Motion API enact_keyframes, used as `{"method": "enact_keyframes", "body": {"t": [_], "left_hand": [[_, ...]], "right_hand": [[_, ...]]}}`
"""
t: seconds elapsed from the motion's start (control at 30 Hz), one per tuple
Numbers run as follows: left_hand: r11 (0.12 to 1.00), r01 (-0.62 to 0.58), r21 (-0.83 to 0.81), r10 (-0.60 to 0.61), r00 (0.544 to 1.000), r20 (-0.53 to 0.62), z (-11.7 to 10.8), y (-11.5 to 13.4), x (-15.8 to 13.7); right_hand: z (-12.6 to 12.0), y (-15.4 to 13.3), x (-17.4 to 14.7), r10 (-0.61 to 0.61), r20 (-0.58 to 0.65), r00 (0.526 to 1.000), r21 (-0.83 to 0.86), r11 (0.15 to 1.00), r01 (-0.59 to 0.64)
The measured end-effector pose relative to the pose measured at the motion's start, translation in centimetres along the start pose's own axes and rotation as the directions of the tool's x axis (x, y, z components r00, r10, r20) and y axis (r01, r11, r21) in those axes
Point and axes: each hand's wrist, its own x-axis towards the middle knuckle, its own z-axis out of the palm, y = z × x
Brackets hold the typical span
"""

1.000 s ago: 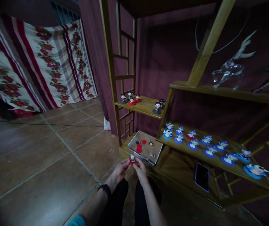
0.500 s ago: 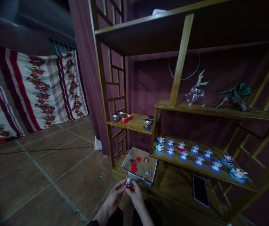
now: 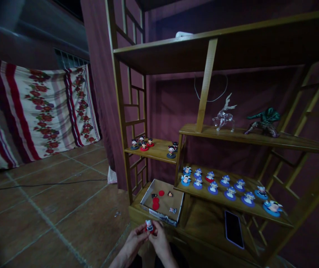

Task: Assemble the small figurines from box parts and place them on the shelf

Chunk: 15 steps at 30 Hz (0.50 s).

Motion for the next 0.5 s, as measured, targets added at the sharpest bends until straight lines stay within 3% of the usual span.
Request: {"method": "enact_keyframes", "body": {"t": [0.23,0.5], "left_hand": [[1.0,0.004,0.014,-0.004,1.0,0.007,0.5,0.5,-0.7],[0.975,0.02,0.222,-0.012,0.999,-0.04,1.4,3.8,-1.0]], "right_hand": [[-0.2,-0.4,-0.8,-0.029,0.019,0.999,-0.169,0.985,0.031],[0.6,-1.4,-0.6,0.019,0.086,0.996,-0.118,0.993,-0.009]]}}
